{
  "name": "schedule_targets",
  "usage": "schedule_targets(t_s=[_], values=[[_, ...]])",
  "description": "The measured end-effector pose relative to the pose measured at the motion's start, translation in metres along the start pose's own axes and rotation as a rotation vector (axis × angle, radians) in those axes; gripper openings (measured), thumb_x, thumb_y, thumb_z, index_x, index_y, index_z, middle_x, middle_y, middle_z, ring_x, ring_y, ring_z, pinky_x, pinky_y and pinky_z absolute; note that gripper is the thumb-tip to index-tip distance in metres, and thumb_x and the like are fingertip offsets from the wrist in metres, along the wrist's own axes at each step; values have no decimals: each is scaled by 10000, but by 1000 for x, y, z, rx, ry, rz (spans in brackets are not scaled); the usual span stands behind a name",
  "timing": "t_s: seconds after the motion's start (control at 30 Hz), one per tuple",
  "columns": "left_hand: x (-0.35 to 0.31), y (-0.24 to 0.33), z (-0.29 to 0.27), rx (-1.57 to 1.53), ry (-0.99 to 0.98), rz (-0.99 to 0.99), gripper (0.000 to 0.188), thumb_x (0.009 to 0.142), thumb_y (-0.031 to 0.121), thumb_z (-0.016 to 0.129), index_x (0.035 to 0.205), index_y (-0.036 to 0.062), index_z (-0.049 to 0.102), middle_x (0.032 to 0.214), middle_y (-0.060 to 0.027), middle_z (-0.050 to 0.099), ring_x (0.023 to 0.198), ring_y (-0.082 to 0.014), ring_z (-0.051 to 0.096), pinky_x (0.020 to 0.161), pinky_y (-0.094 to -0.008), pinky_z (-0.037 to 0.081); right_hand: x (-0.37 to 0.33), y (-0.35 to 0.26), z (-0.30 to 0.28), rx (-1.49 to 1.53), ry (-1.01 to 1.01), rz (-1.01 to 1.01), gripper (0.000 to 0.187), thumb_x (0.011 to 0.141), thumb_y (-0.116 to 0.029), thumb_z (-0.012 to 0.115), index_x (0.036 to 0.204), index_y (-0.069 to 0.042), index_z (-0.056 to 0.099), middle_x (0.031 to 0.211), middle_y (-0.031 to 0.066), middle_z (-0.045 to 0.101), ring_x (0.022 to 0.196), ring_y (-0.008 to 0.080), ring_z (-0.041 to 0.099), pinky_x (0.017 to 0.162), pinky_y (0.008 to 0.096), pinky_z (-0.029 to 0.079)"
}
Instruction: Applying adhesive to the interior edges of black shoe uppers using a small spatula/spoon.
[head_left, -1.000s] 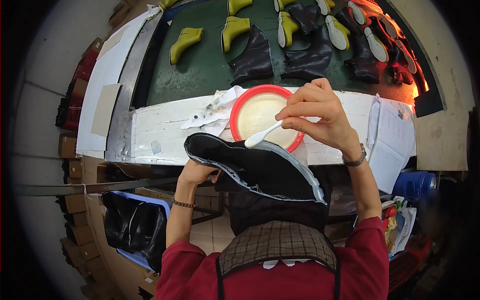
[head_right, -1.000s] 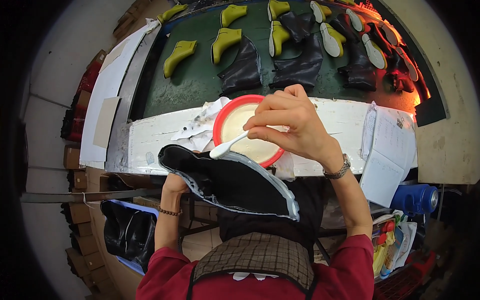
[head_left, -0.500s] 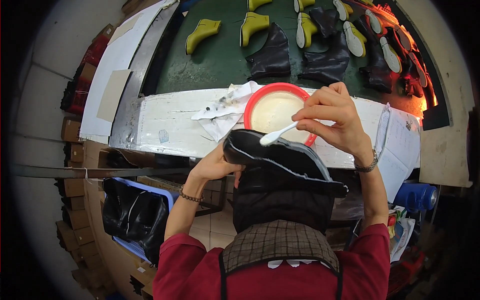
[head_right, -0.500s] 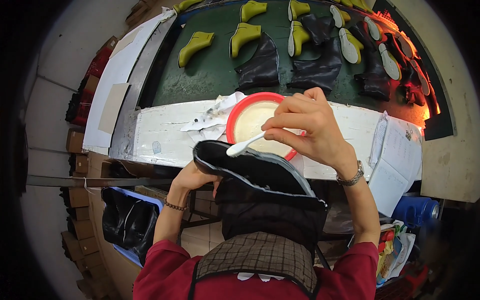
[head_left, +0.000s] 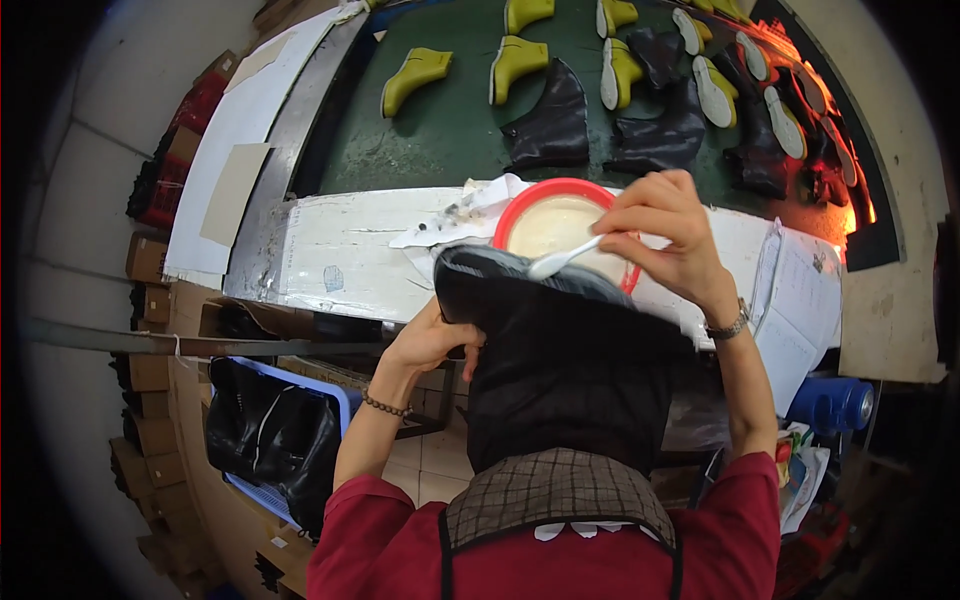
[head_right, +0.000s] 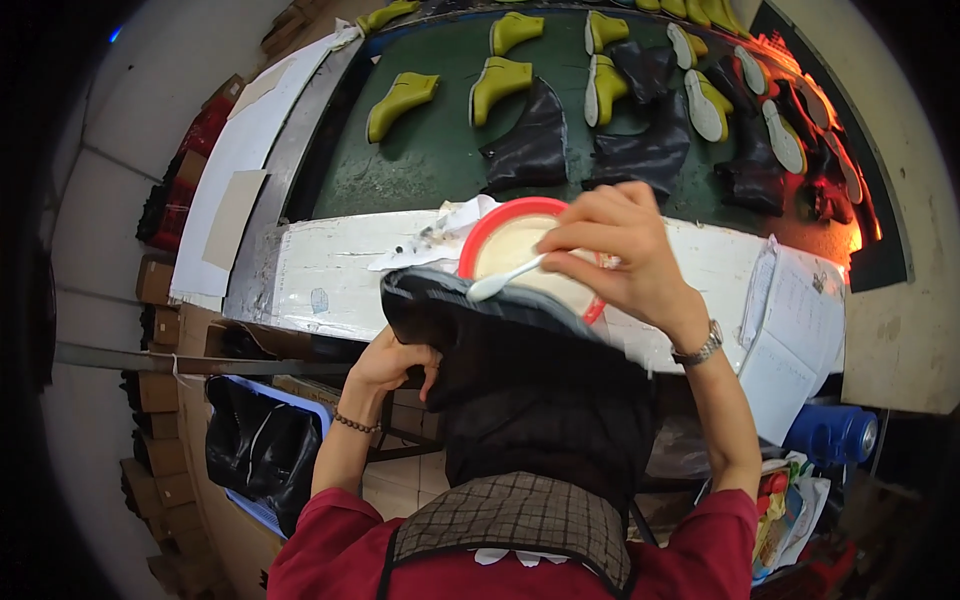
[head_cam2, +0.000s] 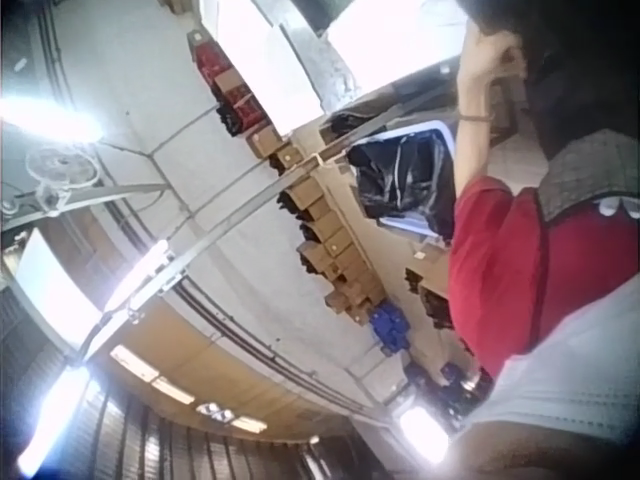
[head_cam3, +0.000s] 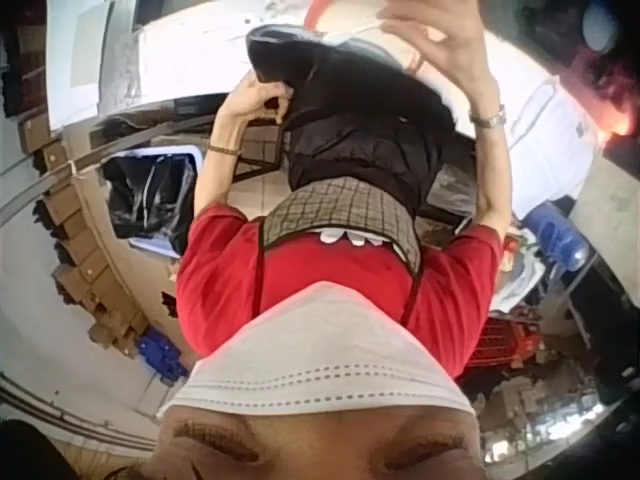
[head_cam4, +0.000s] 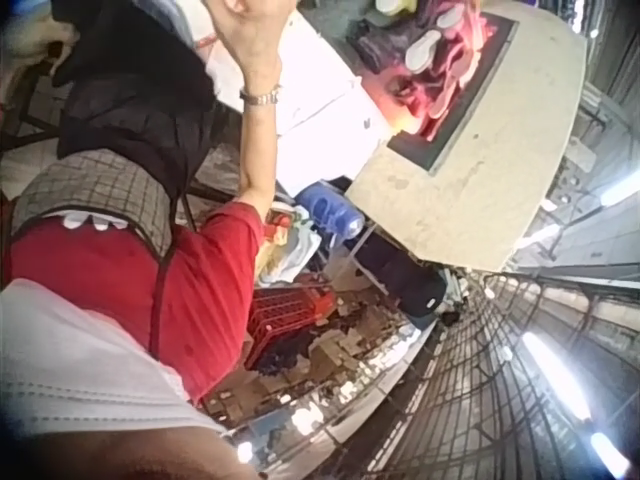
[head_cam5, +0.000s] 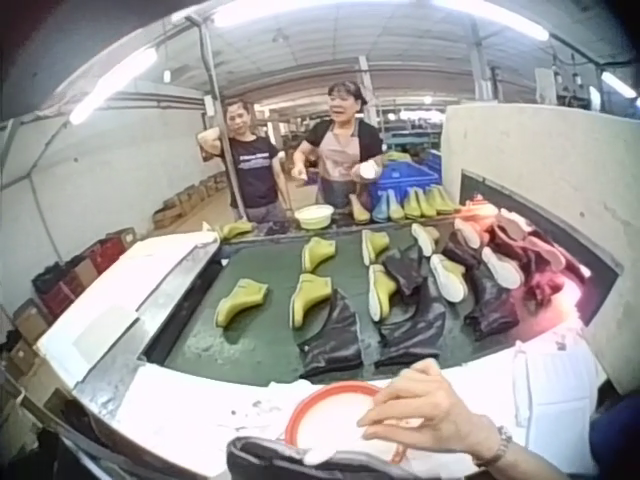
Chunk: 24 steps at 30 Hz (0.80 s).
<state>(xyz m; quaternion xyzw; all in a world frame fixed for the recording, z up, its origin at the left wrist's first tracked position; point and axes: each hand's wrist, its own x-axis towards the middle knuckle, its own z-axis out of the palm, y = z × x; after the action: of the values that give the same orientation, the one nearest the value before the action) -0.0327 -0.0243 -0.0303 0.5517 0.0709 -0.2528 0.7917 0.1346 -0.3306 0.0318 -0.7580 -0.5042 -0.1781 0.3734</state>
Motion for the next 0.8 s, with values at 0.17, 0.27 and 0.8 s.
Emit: schedule_targets(t_s=[0.17, 0.27, 0.8], values=[[15, 11, -9, -334, 255, 156, 359, 790, -105, 538, 1134, -202, 577, 848, -295, 695, 533, -319, 684, 448, -336, 586, -70, 60, -7, 136, 335, 715, 212, 1039, -197, 628, 1079, -9, 717, 844, -10, 634, 658, 42, 526, 562, 227, 416], [41, 16, -41, -498, 296, 161, 228, 838, -57, 605, 1039, -148, 661, 929, -248, 721, 683, -289, 732, 589, -334, 655, -119, 79, 15, 443, 439, 1035, 243, 1082, -228, 554, 1081, -2, 645, 787, -18, 584, 593, 32, 482, 524, 213, 385], [388, 169, -104, -682, 302, 209, 149, 840, -106, 656, 945, -99, 550, 1077, -199, 566, 982, -357, 640, 823, -378, 681, -158, 85, 60, 357, 685, 1055, 180, 1028, -140, 636, 1078, 33, 649, 759, -16, 605, 678, 48, 544, 598, 210, 427]])
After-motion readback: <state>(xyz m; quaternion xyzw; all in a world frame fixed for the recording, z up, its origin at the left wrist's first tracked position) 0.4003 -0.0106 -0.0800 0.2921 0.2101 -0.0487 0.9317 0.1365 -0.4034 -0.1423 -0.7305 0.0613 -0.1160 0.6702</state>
